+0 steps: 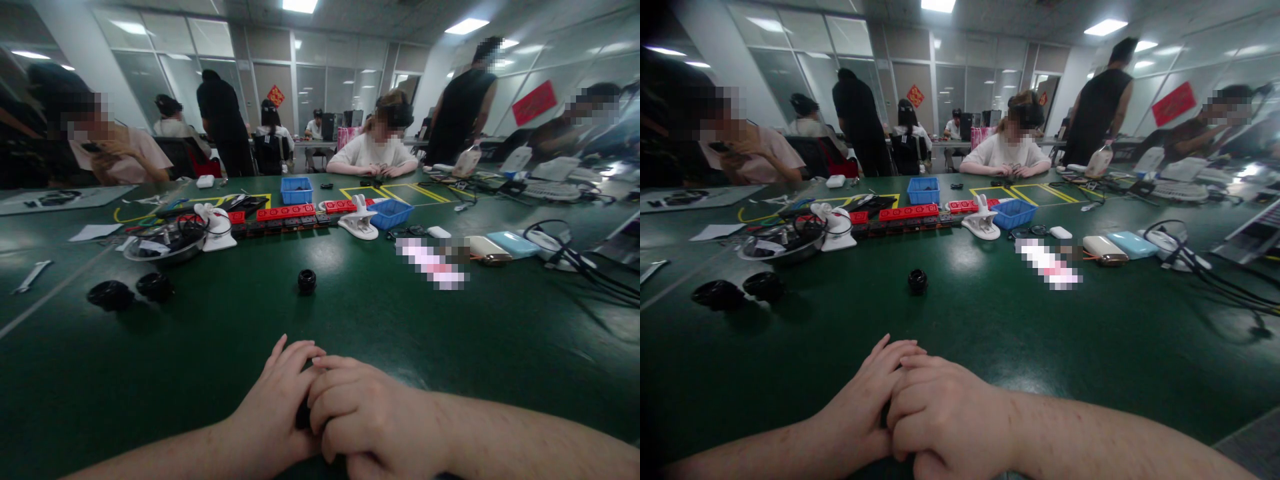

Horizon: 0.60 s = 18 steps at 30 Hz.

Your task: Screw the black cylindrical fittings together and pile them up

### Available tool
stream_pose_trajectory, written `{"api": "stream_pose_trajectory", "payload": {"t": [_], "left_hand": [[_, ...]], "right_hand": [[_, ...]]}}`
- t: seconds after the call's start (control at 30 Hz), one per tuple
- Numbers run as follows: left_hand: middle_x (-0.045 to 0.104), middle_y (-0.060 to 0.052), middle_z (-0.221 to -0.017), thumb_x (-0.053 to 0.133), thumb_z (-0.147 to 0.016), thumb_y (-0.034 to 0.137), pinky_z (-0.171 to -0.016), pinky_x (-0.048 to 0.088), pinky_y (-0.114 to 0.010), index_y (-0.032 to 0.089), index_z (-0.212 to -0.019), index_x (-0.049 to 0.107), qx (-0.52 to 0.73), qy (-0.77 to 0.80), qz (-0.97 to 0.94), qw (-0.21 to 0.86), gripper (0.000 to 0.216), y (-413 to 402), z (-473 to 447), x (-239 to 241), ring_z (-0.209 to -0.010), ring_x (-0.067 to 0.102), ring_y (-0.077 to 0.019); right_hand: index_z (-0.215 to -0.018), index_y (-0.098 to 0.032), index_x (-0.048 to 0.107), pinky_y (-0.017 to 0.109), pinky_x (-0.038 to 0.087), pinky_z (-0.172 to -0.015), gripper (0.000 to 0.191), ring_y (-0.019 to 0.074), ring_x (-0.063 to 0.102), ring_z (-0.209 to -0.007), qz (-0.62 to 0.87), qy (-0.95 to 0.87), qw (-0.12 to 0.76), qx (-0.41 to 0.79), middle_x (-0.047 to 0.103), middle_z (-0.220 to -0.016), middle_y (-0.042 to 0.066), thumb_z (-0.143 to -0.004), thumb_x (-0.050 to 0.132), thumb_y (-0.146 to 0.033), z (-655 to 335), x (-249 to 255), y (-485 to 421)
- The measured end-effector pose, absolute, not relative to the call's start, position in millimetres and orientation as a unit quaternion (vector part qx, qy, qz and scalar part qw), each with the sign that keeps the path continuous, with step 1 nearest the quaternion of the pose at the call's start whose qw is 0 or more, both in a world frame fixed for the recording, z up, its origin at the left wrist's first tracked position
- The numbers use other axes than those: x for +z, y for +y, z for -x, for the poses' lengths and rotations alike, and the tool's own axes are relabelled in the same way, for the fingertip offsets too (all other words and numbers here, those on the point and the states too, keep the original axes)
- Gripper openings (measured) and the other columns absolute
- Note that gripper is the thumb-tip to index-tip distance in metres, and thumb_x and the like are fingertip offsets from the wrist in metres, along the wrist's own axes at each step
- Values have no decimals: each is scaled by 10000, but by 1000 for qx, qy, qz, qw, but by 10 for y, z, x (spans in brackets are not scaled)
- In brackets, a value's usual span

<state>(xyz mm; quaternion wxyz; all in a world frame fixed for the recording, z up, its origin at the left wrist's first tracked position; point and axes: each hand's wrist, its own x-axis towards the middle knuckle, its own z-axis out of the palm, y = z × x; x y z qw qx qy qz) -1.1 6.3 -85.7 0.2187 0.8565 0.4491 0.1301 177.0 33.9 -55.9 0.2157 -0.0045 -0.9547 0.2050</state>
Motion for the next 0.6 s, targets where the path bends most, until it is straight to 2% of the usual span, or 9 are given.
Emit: {"api": "stream_pose_trajectory", "payload": {"t": [0.13,0.23,0.33,0.43,0.53,0.6], "left_hand": [[534,-83,-1171,688,-598,338,-1044,155,-576,209,-1080,565,128,444,-861,214,514,61,21,-869,-1166,422,-313],[517,-70,-1190,647,-670,378,-1043,143,-579,242,-1138,522,131,435,-863,221,503,60,31,-856,-1165,424,-291],[499,-58,-1206,654,-687,419,-1043,146,-571,272,-1193,474,133,428,-864,228,557,63,43,-852,-1180,409,-283],[492,-64,-1219,678,-663,468,-1043,137,-570,269,-1199,472,136,428,-864,226,607,73,52,-858,-1191,396,-294],[493,-77,-1228,655,-682,500,-1039,133,-577,256,-1212,462,139,430,-862,230,615,79,54,-858,-1185,402,-295],[495,-84,-1224,645,-687,515,-1041,134,-575,244,-1197,473,138,431,-861,231,602,76,52,-857,-1183,404,-292]], "right_hand": [[-729,-137,611,358,169,-1081,217,141,522,-976,-17,-949,250,191,643,-797,19,-742,399,-185,-1786,-539,339],[-839,-161,611,412,126,-1081,216,157,503,-1015,13,-945,284,164,646,-867,4,-775,409,-201,-1804,-513,318],[-928,-163,588,427,182,-1041,223,167,511,-947,107,-937,297,151,621,-900,28,-808,434,-270,-1810,-477,289],[-1003,-132,542,428,291,-947,364,186,500,-888,185,-925,287,165,586,-940,76,-823,454,-434,-1797,-454,271],[-1018,-111,515,396,361,-822,513,200,484,-857,203,-920,285,176,567,-946,99,-788,457,-566,-1772,-465,266],[-1001,-117,524,376,366,-774,529,202,478,-841,209,-924,273,168,566,-930,95,-772,463,-590,-1759,-490,266]]}}
